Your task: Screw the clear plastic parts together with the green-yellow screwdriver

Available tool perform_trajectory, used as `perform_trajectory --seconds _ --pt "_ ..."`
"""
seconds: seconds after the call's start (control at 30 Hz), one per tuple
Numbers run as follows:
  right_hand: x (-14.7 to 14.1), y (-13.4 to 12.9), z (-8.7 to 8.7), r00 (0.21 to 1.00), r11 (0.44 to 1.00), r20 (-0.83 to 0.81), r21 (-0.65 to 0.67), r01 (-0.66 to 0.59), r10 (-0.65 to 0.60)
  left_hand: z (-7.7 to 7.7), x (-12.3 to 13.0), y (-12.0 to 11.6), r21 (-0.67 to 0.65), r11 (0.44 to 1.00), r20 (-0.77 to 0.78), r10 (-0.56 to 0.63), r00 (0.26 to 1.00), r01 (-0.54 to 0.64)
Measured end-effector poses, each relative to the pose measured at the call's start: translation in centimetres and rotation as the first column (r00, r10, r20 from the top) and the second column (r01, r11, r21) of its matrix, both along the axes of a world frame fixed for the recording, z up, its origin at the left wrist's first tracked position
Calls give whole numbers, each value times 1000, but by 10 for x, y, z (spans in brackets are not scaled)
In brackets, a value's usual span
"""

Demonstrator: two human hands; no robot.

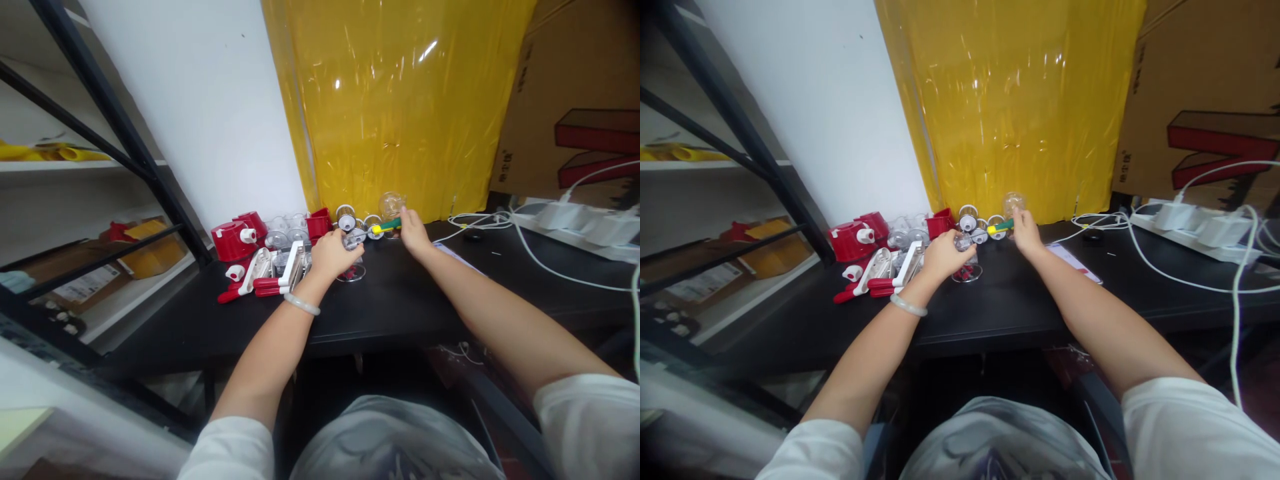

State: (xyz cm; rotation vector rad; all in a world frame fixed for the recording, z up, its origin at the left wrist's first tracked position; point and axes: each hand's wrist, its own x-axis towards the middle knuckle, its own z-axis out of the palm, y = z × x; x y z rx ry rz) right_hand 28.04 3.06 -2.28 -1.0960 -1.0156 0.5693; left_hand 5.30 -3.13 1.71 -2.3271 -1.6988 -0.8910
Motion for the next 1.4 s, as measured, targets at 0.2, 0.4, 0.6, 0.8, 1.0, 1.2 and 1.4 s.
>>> perform_trajectory --seconds 0.2,0.4,0.6,0.8,1.0,1.2,1.4 --pt "-4 -1 3 998 999 -66 -50 0 -3 -1 -1 1 -7 1000 1 -5 1000 5" --pt "-14 -15 18 910 969 -373 -90 -228 180 0 0 -1 -2 1000 2 -5 1000 5" --pt "-9 -9 14 949 977 -284 -123 -174 133 1 0 -1 -10 1000 3 -5 1000 5" --pt "-2 -3 3 1000 995 -4 -96 -3 2 1 0 -1 -6 1000 1 2 1000 -2" --pt "-9 -9 12 962 987 -246 -81 -141 117 0 0 -1 7 1000 -4 -4 1000 4" --pt "-10 -14 18 893 964 -393 -52 -262 221 0 -1 0 -8 1000 -5 -5 1000 4" --pt "-4 -5 10 993 995 -112 -86 -52 42 0 -1 0 3 1000 -4 -1 1000 1"
